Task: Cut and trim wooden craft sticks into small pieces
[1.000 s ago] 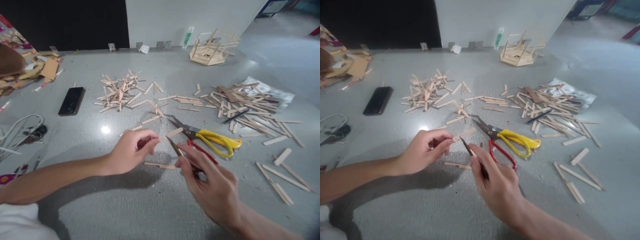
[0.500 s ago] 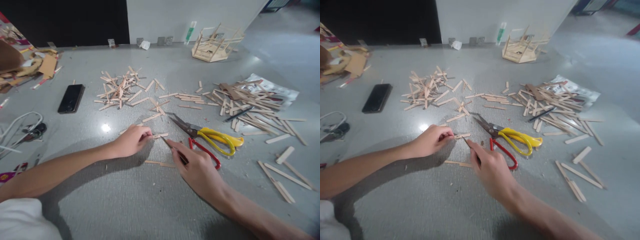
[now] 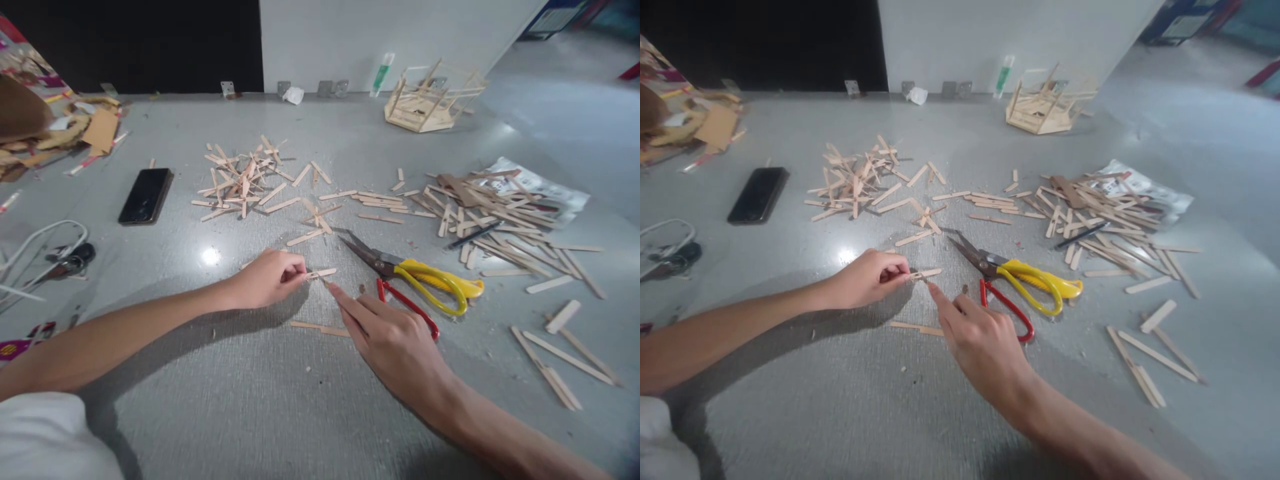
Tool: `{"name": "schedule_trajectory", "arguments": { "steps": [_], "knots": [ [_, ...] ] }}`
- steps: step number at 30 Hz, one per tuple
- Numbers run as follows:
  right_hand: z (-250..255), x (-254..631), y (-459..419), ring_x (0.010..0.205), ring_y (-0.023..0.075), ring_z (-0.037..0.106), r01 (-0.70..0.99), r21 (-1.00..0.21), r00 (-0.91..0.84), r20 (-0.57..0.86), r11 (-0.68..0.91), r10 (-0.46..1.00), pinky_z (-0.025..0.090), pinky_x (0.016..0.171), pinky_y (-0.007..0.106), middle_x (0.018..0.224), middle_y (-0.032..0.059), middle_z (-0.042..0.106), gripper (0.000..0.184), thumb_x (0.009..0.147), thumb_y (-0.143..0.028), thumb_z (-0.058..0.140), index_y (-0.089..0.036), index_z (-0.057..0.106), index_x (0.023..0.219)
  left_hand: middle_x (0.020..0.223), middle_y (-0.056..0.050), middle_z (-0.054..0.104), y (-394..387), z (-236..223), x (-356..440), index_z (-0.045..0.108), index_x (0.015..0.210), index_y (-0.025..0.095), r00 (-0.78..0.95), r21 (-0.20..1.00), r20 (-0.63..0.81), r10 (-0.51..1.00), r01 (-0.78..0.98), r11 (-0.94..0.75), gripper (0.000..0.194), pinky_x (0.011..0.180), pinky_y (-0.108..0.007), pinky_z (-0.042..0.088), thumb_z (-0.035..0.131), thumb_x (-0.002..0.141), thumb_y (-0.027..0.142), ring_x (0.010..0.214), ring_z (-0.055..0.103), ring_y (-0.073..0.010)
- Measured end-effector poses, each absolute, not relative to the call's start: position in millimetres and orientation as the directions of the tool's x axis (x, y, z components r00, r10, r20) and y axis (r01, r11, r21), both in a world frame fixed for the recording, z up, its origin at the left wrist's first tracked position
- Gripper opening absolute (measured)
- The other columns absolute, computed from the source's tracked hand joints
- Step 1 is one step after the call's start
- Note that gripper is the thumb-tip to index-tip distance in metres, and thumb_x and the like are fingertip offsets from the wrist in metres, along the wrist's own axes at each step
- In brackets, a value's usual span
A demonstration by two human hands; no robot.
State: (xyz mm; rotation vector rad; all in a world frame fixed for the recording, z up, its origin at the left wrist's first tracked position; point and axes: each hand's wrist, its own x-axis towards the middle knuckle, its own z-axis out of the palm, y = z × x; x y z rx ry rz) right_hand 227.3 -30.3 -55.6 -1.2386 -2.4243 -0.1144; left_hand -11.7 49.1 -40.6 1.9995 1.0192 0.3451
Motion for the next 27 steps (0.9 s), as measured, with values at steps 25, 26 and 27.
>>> {"name": "schedule_trajectory", "arguments": {
  "steps": [25, 26, 27],
  "knots": [
    [-51.7, 229.4, -28.9, 0.051, 0.0120, 0.053, 0.754, 0.145, -0.644, 0.353, 0.641, 0.678, 0.036, 0.044, 0.026, 0.069, 0.0003, 0.060, 0.055, 0.085, 0.008, 0.043, -0.007, 0.067, 0.132, 0.052, 0.006, 0.049, 50.2, -38.8, -13.0, 0.053, 0.077, 0.019, 0.701, 0.795, -0.123, 0.702, 0.493, -0.354, 0.026, 0.053, -0.024, 0.029, 0.047, 0.100, 0.028, 0.046, 0.035, -0.0090],
    [-51.4, 228.6, -30.0, 0.053, 0.0126, 0.054, 0.750, 0.162, -0.652, 0.339, 0.641, 0.678, 0.038, 0.045, 0.026, 0.070, 0.0011, 0.061, 0.057, 0.083, 0.009, 0.043, -0.005, 0.066, 0.133, 0.052, 0.006, 0.048, 50.0, -39.3, -12.9, 0.052, 0.077, 0.019, 0.704, 0.792, -0.119, 0.700, 0.492, -0.361, 0.026, 0.053, -0.024, 0.029, 0.046, 0.100, 0.029, 0.046, 0.034, -0.0090],
    [-51.1, 227.6, -31.1, 0.054, 0.0133, 0.055, 0.746, 0.176, -0.659, 0.324, 0.642, 0.678, 0.040, 0.045, 0.026, 0.071, 0.0018, 0.061, 0.058, 0.081, 0.010, 0.043, -0.004, 0.065, 0.134, 0.051, 0.006, 0.048, 49.8, -39.9, -12.8, 0.050, 0.077, 0.019, 0.704, 0.788, -0.113, 0.701, 0.493, -0.369, 0.026, 0.054, -0.025, 0.030, 0.046, 0.101, 0.029, 0.045, 0.033, -0.0089]
  ]
}}
